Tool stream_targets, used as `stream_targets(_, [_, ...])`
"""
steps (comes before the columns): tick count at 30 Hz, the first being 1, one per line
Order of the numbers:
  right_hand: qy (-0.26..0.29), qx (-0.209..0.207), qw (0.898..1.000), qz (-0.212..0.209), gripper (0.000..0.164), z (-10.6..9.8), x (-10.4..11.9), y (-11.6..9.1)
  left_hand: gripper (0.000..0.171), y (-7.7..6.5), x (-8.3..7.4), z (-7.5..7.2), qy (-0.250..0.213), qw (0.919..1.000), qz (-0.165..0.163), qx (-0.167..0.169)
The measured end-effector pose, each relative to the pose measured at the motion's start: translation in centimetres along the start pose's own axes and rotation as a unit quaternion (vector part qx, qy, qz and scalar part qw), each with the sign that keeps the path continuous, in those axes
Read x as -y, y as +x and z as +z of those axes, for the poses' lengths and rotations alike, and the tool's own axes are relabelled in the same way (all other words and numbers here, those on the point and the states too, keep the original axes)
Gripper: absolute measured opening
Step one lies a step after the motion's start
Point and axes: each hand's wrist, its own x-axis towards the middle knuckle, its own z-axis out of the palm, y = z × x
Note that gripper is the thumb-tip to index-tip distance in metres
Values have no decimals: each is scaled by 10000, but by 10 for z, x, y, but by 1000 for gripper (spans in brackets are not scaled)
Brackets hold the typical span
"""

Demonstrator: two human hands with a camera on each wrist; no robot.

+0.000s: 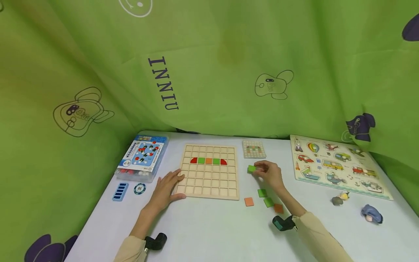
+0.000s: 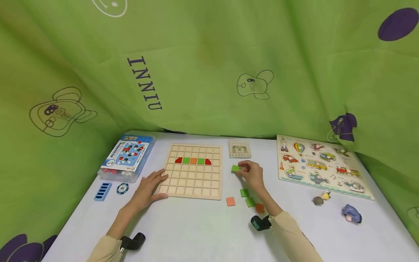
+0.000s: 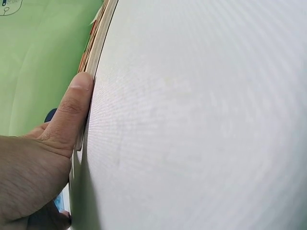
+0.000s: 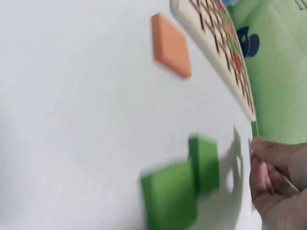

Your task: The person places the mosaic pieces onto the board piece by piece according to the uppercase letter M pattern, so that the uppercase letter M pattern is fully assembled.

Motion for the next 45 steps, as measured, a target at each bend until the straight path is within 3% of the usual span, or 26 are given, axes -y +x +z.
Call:
stream_targets(5, [118, -87, 9997, 171, 28, 26, 18, 10, 67, -1, 1, 0, -17, 10000, -8, 0])
stream_targets(11, [597, -38, 9982, 32, 26, 68, 45, 18, 66, 0, 0, 0, -48, 10000, -43, 13])
stream_targets(22, [987, 399, 9893, -998, 25, 136, 89, 20, 66, -2, 1, -1, -18, 10000, -74, -23])
stream_targets(25, [1025, 465, 9880, -1056, 24, 147, 96, 22, 66, -2, 1, 0, 11, 10000, -27, -65])
stream_targets(38, [1435, 688, 9828, -938, 25, 159, 105, 27, 67, 2, 2, 3, 101, 9999, -18, 2])
stream_targets(42, [1555, 750, 9827, -667, 23, 152, 107, 26, 67, 1, 1, 2, 32, 10000, -72, 46])
stream_targets(45, [1656, 811, 9822, -370, 23, 136, 104, 22, 67, 0, 1, 1, -4, 9999, -138, 62])
